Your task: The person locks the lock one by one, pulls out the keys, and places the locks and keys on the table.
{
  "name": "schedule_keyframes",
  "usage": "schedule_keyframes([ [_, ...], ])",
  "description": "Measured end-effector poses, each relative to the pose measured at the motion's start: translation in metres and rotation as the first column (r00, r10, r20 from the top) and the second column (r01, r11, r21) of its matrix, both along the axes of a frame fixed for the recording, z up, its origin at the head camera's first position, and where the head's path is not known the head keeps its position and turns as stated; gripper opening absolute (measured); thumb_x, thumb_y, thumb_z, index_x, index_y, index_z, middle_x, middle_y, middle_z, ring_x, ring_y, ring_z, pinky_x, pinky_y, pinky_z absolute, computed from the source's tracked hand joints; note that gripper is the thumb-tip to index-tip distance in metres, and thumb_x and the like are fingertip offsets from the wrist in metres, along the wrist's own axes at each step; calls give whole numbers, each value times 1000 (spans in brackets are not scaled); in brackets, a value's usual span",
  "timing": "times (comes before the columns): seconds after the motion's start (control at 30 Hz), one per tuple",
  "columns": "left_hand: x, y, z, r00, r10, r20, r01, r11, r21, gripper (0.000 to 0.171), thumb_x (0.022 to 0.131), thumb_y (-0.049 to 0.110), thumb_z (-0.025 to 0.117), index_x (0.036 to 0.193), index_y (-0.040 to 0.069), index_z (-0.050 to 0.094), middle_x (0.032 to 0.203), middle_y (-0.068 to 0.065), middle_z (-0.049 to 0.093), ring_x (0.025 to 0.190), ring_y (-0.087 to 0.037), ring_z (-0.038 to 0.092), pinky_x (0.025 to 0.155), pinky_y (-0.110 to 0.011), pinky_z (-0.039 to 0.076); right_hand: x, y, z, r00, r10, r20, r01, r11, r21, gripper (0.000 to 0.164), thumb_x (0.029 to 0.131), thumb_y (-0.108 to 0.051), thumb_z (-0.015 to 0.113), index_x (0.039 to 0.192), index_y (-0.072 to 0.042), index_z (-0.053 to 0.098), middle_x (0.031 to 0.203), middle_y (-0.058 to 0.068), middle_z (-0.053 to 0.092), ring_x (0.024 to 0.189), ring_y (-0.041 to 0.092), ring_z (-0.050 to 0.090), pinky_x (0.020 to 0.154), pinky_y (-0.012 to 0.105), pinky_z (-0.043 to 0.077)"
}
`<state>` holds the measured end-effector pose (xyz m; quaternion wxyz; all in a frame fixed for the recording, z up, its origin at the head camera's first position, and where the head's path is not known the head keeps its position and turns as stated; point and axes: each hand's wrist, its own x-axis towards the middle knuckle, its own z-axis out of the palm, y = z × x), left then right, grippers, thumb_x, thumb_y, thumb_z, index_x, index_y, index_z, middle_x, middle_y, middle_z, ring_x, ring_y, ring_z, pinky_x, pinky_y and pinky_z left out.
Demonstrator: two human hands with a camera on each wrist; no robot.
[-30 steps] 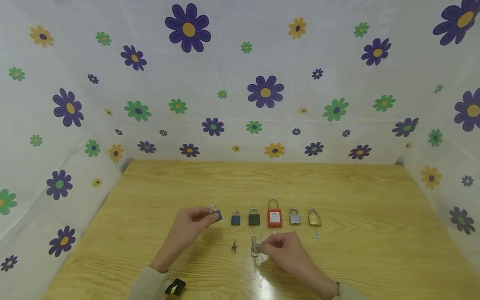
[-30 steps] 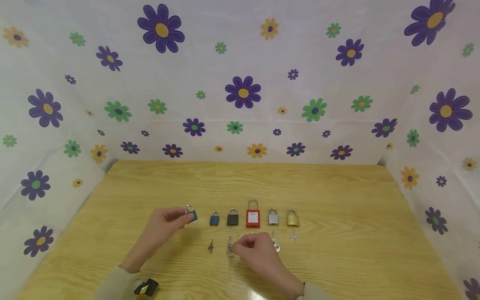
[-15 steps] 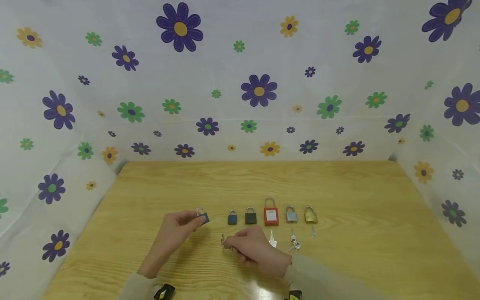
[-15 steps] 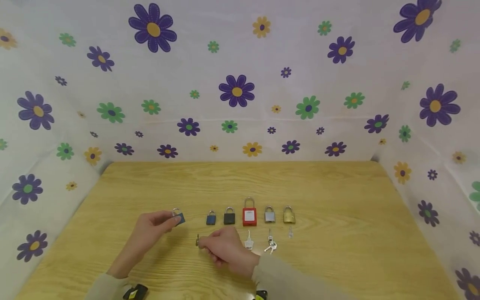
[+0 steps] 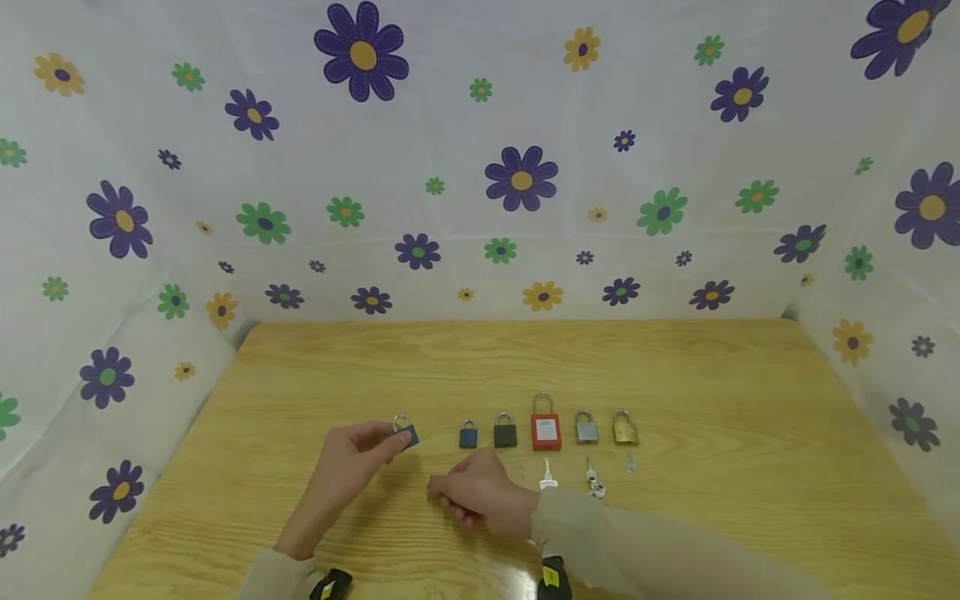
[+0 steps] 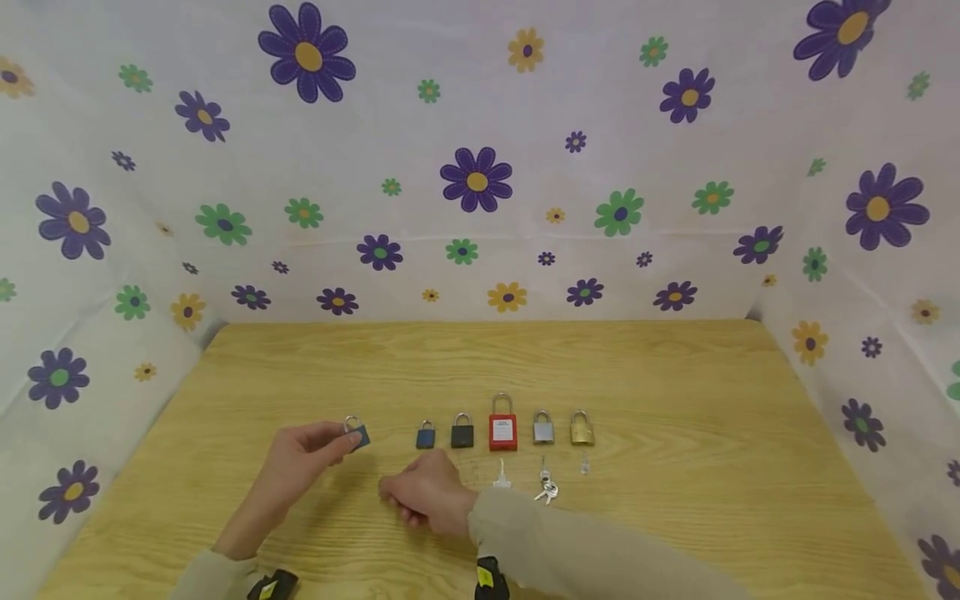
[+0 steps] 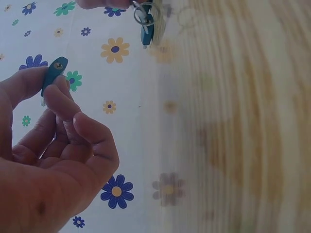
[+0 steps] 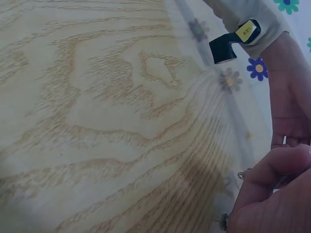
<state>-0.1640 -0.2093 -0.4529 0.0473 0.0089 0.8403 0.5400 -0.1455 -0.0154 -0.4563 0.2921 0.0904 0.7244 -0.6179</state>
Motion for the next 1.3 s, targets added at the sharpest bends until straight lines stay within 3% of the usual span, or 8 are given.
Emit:
schedule_keyframes([
  [0.27, -1, 2, -2, 1000, 7, 3, -7, 1000, 0, 35, 87, 36, 72, 100, 4, 75, 94, -12, 74, 84, -21, 64, 74, -38, 52, 1, -3, -1, 1000, 3, 4, -3, 1000, 18, 31, 76, -1, 69, 48, -9, 57, 40, -5, 48, 31, 3, 35, 27, 12, 29],
  [0.53, -2, 6, -3, 1000, -5, -6, 5, 999, -46, 32, 86, 36, 73, 99, 6, 76, 97, -10, 76, 87, -20, 64, 77, -40, 52, -3, 15, 6, 1000, 9, -10, -10, 997, -83, 25, 76, -4, 67, 53, -7, 58, 45, -5, 51, 34, 3, 35, 29, 14, 29],
  [0.67, -5, 9, -6, 1000, -18, -8, 17, 995, -99, 31, 86, 34, 74, 99, 6, 76, 98, -11, 76, 89, -19, 67, 81, -46, 54, -5, 33, 13, 997, 28, -65, -34, 995, -90, 14, 77, -8, 69, 68, 2, 68, 47, -5, 52, 34, 4, 37, 29, 15, 31],
  [0.77, -9, 14, -10, 1000, -22, -5, 21, 986, -163, 32, 85, 35, 74, 99, 7, 77, 98, -10, 76, 86, -18, 67, 78, -45, 56, -5, 52, 20, 994, 49, -95, -59, 992, -109, 20, 82, -11, 69, 86, 8, 72, 49, -5, 53, 35, 4, 37, 31, 17, 32],
  [0.9, -17, 19, -13, 998, -57, -3, 54, 967, -247, 27, 85, 32, 74, 98, 9, 77, 95, -7, 76, 82, -16, 66, 72, -41, 56, -7, 79, 30, 992, 39, -117, -51, 993, -109, 25, 85, -15, 70, 96, 7, 71, 50, -4, 52, 35, 4, 37, 32, 18, 32],
  [1.17, -27, 31, -19, 993, -118, -20, 104, 930, -352, 22, 83, 25, 76, 94, 6, 78, 91, -7, 76, 81, -16, 65, 74, -43, 57, -8, 126, 39, 990, -54, -132, 45, 997, -69, 18, 84, -17, 71, 74, -3, 64, 48, -6, 49, 35, 6, 35, 32, 20, 30],
  [1.3, -29, 35, -20, 994, -110, -11, 97, 914, -394, 19, 83, 24, 76, 92, 7, 78, 90, -6, 76, 80, -16, 65, 73, -43, 56, -7, 140, 39, 989, -71, -128, 57, 992, -109, 14, 86, -15, 70, 79, -3, 68, 50, -6, 48, 38, 6, 33, 33, 19, 28],
])
